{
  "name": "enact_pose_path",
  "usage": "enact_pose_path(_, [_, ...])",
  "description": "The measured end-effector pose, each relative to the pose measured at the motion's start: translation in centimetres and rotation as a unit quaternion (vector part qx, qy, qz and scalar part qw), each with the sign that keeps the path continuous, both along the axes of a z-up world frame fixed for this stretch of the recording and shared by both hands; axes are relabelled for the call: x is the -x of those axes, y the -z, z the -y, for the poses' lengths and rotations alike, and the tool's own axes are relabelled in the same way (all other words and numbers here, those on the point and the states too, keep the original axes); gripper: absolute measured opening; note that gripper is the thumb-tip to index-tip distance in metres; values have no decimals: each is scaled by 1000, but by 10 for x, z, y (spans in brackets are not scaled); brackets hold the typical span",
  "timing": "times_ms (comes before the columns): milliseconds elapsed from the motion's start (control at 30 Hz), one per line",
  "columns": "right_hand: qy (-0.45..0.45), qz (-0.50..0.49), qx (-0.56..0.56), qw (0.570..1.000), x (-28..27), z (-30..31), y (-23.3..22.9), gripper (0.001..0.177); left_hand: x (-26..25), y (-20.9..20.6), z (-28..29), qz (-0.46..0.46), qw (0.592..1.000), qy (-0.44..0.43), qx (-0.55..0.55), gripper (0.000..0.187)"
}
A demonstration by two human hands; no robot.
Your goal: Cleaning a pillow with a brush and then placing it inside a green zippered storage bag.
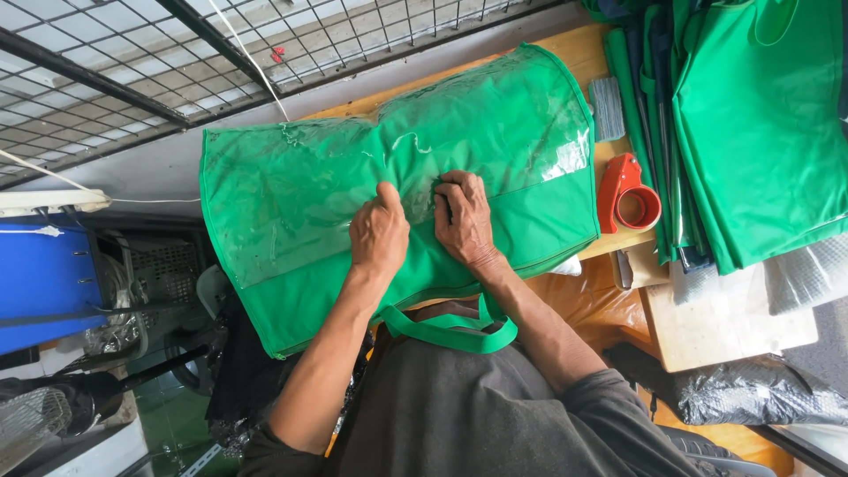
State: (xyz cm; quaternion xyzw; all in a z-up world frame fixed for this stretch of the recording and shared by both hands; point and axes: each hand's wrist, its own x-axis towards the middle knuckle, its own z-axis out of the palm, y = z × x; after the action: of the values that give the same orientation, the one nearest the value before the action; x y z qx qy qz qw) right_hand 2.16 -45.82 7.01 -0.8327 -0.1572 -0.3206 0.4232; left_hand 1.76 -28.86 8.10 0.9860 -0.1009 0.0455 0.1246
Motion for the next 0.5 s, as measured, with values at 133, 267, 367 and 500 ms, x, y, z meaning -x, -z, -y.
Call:
enact_pose_path(133, [6, -1, 13, 1000, 1, 0, 4, 3, -1, -2, 3, 2, 1000, -1, -9, 23])
enact_pose_path(267, [10, -6, 10, 1000, -1, 0, 3, 3, 1, -6, -8, -15, 995, -6, 99, 27])
enact_pose_path(367, [8, -9, 9, 1000, -1, -1, 2, 4, 10, -13, -9, -4, 986, -4, 167, 27])
enact_pose_path(500, [1, -6, 11, 1000, -2, -1, -4, 3, 24, -8, -10, 36, 965, 21, 259, 24])
